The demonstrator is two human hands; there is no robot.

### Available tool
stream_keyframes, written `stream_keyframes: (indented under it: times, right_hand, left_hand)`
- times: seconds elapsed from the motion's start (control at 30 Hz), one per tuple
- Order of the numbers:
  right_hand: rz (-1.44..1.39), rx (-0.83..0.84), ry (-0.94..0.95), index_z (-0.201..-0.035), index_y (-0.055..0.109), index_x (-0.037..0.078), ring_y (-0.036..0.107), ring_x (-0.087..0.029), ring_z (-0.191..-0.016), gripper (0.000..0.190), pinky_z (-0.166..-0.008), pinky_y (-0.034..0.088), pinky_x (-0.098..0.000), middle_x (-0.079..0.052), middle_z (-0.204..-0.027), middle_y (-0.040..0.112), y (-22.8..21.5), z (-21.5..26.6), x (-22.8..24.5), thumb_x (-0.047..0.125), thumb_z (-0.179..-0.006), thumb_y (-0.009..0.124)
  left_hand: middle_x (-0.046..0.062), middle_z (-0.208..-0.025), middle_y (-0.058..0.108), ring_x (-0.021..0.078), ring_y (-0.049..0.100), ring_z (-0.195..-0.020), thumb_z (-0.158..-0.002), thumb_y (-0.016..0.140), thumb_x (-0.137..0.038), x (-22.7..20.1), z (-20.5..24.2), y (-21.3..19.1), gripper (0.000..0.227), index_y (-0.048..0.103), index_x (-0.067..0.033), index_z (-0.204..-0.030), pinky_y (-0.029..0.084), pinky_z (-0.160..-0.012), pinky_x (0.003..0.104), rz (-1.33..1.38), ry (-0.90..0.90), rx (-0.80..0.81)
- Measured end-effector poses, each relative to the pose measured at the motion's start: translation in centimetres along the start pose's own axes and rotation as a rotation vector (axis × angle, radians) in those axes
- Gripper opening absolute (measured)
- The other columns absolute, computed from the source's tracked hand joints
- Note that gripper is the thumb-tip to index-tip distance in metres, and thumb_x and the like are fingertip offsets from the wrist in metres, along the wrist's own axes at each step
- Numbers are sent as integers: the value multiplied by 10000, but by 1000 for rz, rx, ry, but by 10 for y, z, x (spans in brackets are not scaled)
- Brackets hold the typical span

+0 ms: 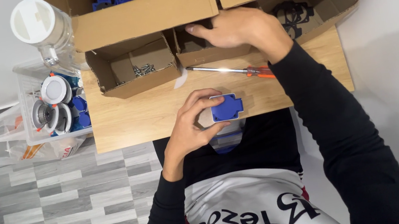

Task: The person assembles a small electrical component by placing a black insert into a blue plastic housing and securing it with a white cover. They use a screwdriver to tighten screws into the assembly and then place the finished unit into a plastic basket.

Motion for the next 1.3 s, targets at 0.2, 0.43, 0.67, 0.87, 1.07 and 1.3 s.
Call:
stream_keyframes:
  times: [0.2,0.43,0.67,0.87,1.07,1.3]
  right_hand:
    - [63,62,-49,-1587,558,133,479,-417,-1513,787,-1200,395,-507,-176,-1703,453,5,-29,-8,679,-1104,264]
    - [91,14,-107,-1364,711,299,693,-305,-1157,343,-911,518,-438,-16,-1357,741,7,-36,-22,392,-1111,500]
    - [-227,-241,-516,-1185,725,131,739,-198,-990,135,-895,571,-378,-52,-1134,764,-5,42,-26,159,-1054,708]
    - [-498,-613,-900,-1241,648,-12,722,-244,-1023,219,-960,636,-327,-169,-1229,713,27,108,-51,-24,-1055,763]
    - [-1002,-560,-836,-1263,662,-40,763,-268,-1159,317,-1040,671,-361,-203,-1274,724,109,103,-87,-76,-970,776]
    - [-1156,-680,-800,-1214,765,-88,734,-270,-1091,347,-949,657,-412,-254,-1235,661,183,85,-111,-105,-877,842]
  left_hand:
    - [111,-1385,673,274,699,-1304,-913,923,-177,2,1,2,476,709,-140,-1337,557,-1162,406,-1,-10,-2]
    - [108,-1382,669,276,701,-1298,-920,921,-182,3,0,1,483,699,-151,-1348,558,-1159,411,6,-9,4]
    - [123,-1397,664,287,688,-1315,-943,906,-224,3,1,2,478,690,-141,-1362,567,-1156,430,6,-4,9]
    - [125,-1390,669,287,687,-1315,-955,889,-232,0,0,2,454,696,-127,-1352,559,-1158,423,-14,-8,6]
    - [140,-1366,684,342,672,-1295,-896,898,-128,-3,-3,1,530,688,-111,-1383,549,-1144,496,15,8,-3]
    - [152,-1389,695,378,648,-1304,-809,943,-63,-2,-4,1,746,621,-74,-1482,517,-1138,545,19,8,-42]
Point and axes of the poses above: each hand's wrist, its own z-axis away from the middle knuckle, its own y-axis out of the palm, x = y × z, the point moved 4 cm from there along -z, towards the middle knuckle
